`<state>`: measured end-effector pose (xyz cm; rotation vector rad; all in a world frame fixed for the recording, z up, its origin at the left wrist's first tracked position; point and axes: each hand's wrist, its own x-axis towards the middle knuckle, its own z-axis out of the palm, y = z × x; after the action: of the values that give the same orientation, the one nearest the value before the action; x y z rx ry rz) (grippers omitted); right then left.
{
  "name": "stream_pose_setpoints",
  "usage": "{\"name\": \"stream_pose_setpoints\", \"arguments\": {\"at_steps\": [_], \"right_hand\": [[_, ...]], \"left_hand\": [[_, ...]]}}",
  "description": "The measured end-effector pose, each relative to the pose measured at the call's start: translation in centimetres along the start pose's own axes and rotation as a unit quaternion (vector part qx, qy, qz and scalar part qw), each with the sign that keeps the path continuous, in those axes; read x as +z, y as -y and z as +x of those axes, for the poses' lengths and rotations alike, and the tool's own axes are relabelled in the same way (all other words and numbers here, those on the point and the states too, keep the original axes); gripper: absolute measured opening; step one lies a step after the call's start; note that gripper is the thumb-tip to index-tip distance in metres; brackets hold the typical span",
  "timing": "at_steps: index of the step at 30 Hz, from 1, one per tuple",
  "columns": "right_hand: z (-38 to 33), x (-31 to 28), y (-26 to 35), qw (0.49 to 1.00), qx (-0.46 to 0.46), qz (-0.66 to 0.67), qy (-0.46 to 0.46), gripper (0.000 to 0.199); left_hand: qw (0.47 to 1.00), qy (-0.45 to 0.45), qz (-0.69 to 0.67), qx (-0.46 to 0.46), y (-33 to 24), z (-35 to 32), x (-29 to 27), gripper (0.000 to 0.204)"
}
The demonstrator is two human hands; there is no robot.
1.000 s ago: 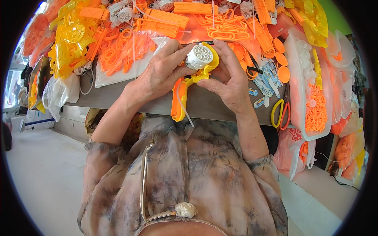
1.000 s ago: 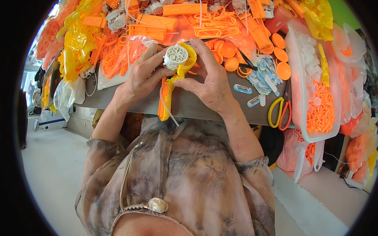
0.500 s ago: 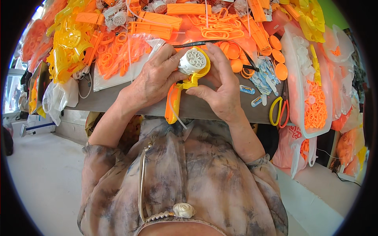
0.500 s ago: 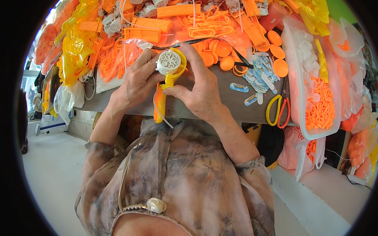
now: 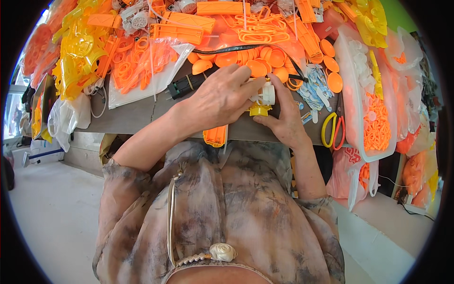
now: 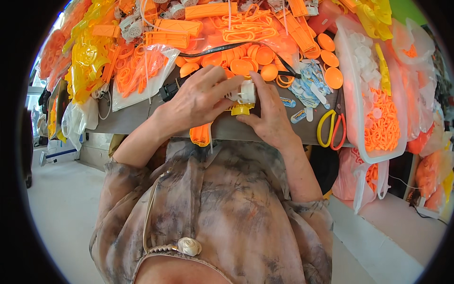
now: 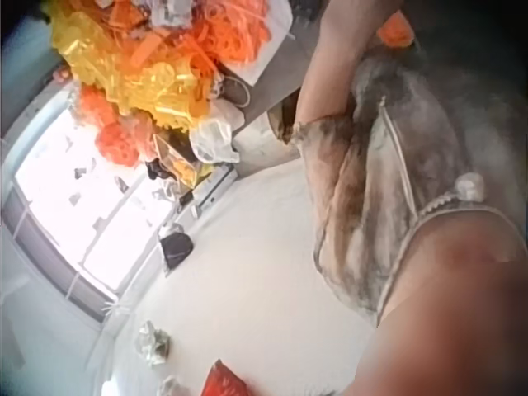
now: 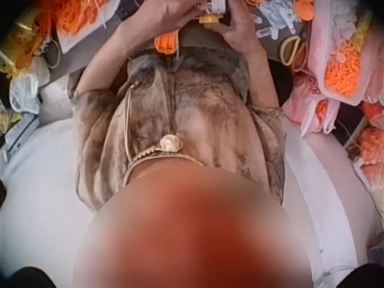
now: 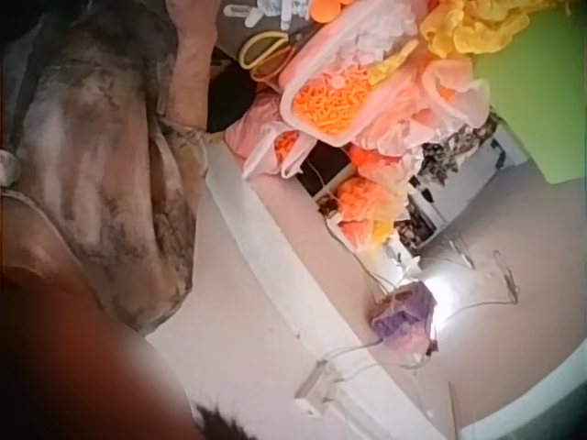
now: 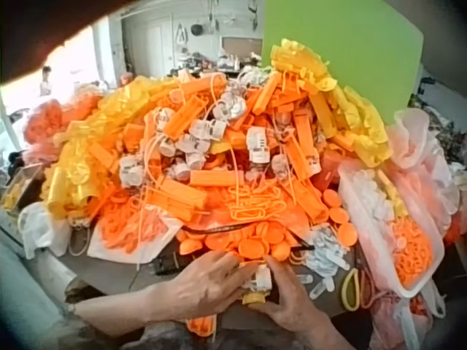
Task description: Assembling a yellow plastic toy dart gun by installing internal mechanisms and fitting the outer casing.
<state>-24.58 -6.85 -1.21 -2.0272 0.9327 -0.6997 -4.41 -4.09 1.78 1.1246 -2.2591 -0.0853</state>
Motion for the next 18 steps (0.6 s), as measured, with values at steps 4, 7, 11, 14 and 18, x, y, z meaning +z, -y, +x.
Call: {"name": "stream_pose_setpoints", "arguments": {"at_steps": [4,7,11,14,18], "right_hand": [[-0.4,1.3,-0.9,0.997,0.008,-0.065,-0.049,0.084],[-0.7,1.9,0.0,0.977,-0.073,-0.143,-0.139,0.073],[-4.7,2.3,1.7,0.981,-0.046,-0.093,-0.164,0.048],[-7.0,3.9,2.9,0.999,0.017,-0.021,-0.028,0.032],[-6.5,6.0,1.7,0.976,0.137,0.098,0.141,0.023]], "left_hand": [[0.999,0.032,-0.007,-0.001,1.2,0.0,0.8,0.04],[0.997,-0.061,-0.034,-0.019,1.8,-0.6,-0.2,0.037],[0.988,-0.12,-0.026,-0.094,1.7,-2.7,-2.1,0.031],[0.99,-0.098,0.004,-0.103,0.4,-4.4,-1.8,0.031],[0.993,-0.052,0.015,-0.106,-0.1,-6.0,0.0,0.04]]}}
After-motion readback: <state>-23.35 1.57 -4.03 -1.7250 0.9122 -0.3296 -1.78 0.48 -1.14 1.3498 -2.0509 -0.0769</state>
